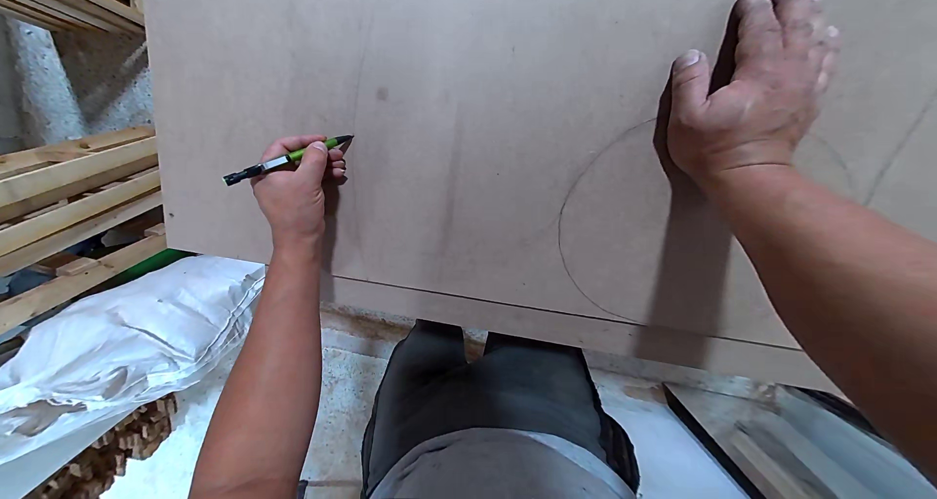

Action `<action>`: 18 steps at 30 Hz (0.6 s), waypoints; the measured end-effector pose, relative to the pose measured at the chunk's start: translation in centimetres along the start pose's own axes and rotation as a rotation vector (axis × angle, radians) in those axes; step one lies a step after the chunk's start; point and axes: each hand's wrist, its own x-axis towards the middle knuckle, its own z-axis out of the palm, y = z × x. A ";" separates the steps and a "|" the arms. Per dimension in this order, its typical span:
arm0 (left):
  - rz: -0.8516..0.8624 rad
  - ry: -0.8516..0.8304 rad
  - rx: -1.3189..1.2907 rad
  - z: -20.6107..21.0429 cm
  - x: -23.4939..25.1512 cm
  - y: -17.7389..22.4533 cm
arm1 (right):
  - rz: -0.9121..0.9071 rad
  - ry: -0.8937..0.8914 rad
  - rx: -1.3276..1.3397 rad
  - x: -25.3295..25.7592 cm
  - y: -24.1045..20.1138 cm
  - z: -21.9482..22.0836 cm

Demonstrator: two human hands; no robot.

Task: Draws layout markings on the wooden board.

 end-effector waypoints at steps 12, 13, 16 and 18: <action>-0.017 0.026 -0.003 0.0 -1.7 -0.1 | 0.014 -0.013 0.000 0.1 0.0 0.0; -0.010 0.028 -0.003 0.1 -1.3 -0.1 | 0.017 -0.014 0.001 0.1 -0.1 0.0; -0.010 0.019 0.014 0.2 -1.3 0.1 | 0.010 -0.011 0.002 0.1 0.0 0.0; -0.017 0.015 0.019 -0.2 -2.5 0.1 | 0.002 -0.007 0.002 0.1 0.0 0.1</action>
